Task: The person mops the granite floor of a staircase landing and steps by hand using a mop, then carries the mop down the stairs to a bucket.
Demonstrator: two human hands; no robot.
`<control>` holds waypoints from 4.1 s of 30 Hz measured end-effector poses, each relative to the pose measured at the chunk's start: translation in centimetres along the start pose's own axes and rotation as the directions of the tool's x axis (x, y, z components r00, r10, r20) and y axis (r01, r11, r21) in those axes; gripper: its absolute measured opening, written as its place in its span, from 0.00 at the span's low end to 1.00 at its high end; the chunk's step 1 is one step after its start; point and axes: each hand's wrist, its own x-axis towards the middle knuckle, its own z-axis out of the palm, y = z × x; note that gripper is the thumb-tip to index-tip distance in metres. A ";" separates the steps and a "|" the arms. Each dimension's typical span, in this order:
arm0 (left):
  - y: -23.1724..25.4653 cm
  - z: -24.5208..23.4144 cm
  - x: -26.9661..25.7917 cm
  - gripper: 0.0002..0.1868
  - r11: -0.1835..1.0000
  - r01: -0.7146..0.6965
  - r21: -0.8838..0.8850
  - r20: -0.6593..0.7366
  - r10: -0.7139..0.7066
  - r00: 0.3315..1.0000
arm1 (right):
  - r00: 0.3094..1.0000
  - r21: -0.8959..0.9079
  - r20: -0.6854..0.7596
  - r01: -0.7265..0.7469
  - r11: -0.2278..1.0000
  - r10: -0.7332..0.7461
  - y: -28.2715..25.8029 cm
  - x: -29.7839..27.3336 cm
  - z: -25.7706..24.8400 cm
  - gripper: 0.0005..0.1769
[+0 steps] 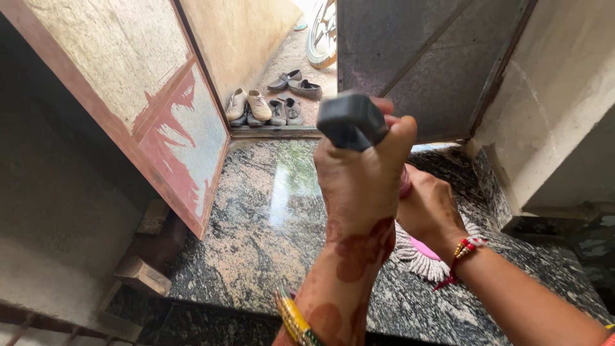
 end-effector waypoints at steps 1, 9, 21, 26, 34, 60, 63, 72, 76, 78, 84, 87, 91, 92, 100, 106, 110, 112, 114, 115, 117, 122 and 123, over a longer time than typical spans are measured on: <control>0.0 -0.2 0.0 0.09 0.998 0.046 0.032 -0.014 -0.046 0.999 | 1.000 0.013 0.013 -0.024 1.000 0.024 0.3 0.3 0.4 0.20; -2.2 -0.2 -5.2 0.19 0.902 0.422 0.091 0.026 -0.426 0.904 | 0.982 0.061 0.156 0.101 0.993 -0.110 14.5 3.2 4.9 0.16; -16.1 1.1 -5.3 0.21 0.852 0.521 -0.051 0.018 -0.521 0.853 | 0.942 -0.051 -0.091 0.321 0.946 -0.324 17.4 5.6 3.9 0.13; -17.2 2.6 -6.8 0.25 0.866 0.498 -0.049 0.053 -0.496 0.867 | 0.984 -0.193 0.166 -0.035 0.981 0.067 16.7 6.4 1.3 0.16; -13.1 0.9 -10.6 0.41 0.689 0.722 -0.069 0.087 -0.717 0.692 | 0.914 0.141 0.200 -0.382 0.913 0.352 20.4 3.7 3.0 0.15; -13.2 4.7 -4.2 0.23 0.829 0.554 -0.082 -0.171 -0.559 0.811 | 0.989 -0.050 0.041 0.148 0.988 -0.146 17.2 7.2 1.6 0.15; -9.0 3.6 -4.8 0.21 0.833 0.553 -0.003 -0.051 -0.552 0.832 | 0.993 -0.082 0.007 0.120 0.989 -0.120 14.4 4.7 0.5 0.19; -4.5 3.1 -5.7 0.32 0.962 0.244 0.118 0.071 -0.253 0.965 | 0.991 0.069 0.012 0.130 0.989 -0.131 12.6 0.5 -1.3 0.20; -10.4 4.2 -6.6 0.24 0.837 0.538 0.100 0.056 -0.545 0.837 | 0.990 0.145 0.098 0.090 0.985 -0.105 18.4 4.7 0.5 0.15; -13.6 5.5 -7.1 0.22 0.825 0.508 0.246 0.029 -0.531 0.847 | 0.965 0.150 0.125 0.212 0.966 -0.231 21.7 6.3 0.5 0.14; -18.5 7.9 -6.9 0.27 0.850 0.506 0.148 0.027 -0.515 0.857 | 0.981 -0.045 0.173 -0.080 0.996 0.087 25.3 10.8 -0.6 0.17; -18.3 8.6 -5.9 0.29 0.839 0.535 0.094 0.034 -0.540 0.841 | 0.980 -0.188 0.187 -0.026 0.982 0.062 24.9 10.7 -2.0 0.19; -16.9 8.3 -6.3 0.25 0.851 0.509 0.129 0.009 -0.515 0.857 | 0.991 -0.157 0.133 0.037 0.987 -0.016 24.0 10.0 -1.8 0.20; -16.7 8.5 -6.9 0.23 0.846 0.519 0.122 0.014 -0.524 0.852 | 0.995 -0.099 0.098 -0.014 0.995 0.024 24.2 9.2 -1.6 0.19; -12.8 5.5 -9.9 0.17 0.791 0.607 -0.077 0.092 -0.600 0.794 | 1.000 -0.065 -0.023 -0.012 0.998 0.011 20.7 2.2 -0.4 0.15; -7.4 4.7 -6.8 0.16 0.862 0.506 -0.026 0.135 -0.498 0.856 | 0.997 -0.288 -0.046 -0.080 0.954 0.069 14.3 0.4 -2.2 0.18; -4.2 5.0 -3.0 0.18 0.940 0.333 -0.079 0.193 -0.313 0.930 | 0.999 -0.374 -0.033 -0.032 0.927 0.021 10.7 0.3 -4.0 0.19; -2.8 4.7 -1.2 0.21 0.952 0.273 -0.139 0.212 -0.241 0.947 | 0.999 -0.406 -0.033 0.003 0.914 -0.018 8.5 0.4 -4.6 0.20; -1.8 4.2 0.0 0.25 0.952 0.260 -0.159 0.214 -0.224 0.951 | 0.997 -0.443 -0.030 0.047 0.895 -0.067 6.7 0.6 -4.8 0.21; -1.6 3.8 0.5 0.25 0.963 0.233 -0.138 0.171 -0.209 0.963 | 0.990 -0.453 -0.040 0.103 0.886 -0.136 6.0 0.9 -4.6 0.22; -1.8 3.4 0.9 0.27 0.976 0.198 -0.087 0.101 -0.189 0.977 | 0.960 -0.478 -0.059 0.213 0.852 -0.273 5.6 1.2 -3.7 0.22; -3.2 2.7 1.1 0.13 0.954 0.297 -0.048 0.036 -0.295 0.955 | 0.987 -0.033 -0.159 0.031 0.999 -0.036 7.2 3.2 -0.2 0.18; -3.5 2.5 0.9 0.11 0.944 0.329 0.021 0.040 -0.330 0.943 | 0.987 0.029 -0.159 0.011 1.000 -0.006 8.0 3.5 0.4 0.18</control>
